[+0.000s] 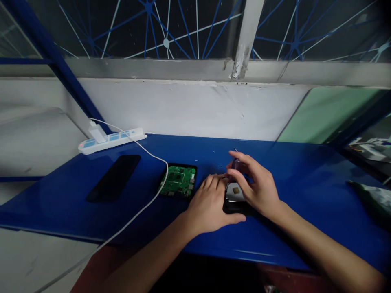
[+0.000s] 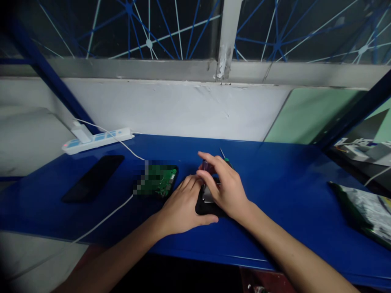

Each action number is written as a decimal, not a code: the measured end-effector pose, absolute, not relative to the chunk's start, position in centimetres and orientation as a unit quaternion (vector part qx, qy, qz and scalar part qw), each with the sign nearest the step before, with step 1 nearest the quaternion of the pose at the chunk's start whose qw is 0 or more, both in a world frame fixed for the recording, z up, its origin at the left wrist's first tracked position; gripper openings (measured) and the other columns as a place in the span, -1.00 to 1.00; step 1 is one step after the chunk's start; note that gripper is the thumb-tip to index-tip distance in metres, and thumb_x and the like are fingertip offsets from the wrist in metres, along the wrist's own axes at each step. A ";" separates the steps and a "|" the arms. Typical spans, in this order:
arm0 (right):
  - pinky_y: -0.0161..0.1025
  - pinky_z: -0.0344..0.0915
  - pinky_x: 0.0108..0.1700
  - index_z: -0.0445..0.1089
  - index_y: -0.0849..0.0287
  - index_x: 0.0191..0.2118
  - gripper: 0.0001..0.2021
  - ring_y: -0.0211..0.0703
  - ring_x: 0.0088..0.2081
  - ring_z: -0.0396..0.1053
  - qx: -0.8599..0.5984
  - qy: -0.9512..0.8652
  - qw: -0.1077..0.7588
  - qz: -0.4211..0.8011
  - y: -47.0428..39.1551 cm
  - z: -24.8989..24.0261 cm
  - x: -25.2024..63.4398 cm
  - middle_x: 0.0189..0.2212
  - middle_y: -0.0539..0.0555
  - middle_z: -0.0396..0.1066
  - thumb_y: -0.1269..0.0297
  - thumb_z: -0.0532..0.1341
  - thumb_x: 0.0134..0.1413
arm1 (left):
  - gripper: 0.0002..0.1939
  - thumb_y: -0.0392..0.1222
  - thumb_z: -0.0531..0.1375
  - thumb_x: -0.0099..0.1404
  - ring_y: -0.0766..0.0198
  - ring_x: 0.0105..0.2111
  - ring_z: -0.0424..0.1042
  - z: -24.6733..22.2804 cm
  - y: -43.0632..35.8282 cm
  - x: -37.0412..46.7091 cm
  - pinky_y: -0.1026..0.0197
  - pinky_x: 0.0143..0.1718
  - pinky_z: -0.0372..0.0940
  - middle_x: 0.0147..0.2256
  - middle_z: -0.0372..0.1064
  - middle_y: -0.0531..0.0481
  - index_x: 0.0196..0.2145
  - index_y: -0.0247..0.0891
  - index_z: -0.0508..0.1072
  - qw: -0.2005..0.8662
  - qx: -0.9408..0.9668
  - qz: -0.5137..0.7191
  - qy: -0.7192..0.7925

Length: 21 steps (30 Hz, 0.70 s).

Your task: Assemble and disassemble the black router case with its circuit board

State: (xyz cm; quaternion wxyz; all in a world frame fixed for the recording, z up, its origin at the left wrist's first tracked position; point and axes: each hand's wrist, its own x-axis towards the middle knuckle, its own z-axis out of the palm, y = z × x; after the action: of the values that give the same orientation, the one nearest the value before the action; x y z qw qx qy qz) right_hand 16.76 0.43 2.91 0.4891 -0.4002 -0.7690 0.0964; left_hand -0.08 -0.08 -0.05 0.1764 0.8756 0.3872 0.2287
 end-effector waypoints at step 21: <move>-0.06 0.45 -0.16 0.23 -0.04 0.24 -0.61 -0.14 -0.24 0.42 -0.409 -0.750 0.503 0.131 0.6 2.2 16.6 -0.22 0.06 0.36 0.25 0.12 0.35 | -0.10 0.17 0.46 0.01 -0.18 0.19 0.24 0.0 0.0 0.0 -0.21 0.20 0.21 0.17 0.28 -0.24 0.18 -0.23 0.23 0.180 0.872 0.225 0.397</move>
State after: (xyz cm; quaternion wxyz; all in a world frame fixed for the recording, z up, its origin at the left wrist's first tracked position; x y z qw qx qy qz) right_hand 16.60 0.60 2.20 0.5031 -0.4093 -0.7499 0.1307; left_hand -0.03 -0.03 0.02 0.1803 0.8716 0.3967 0.2248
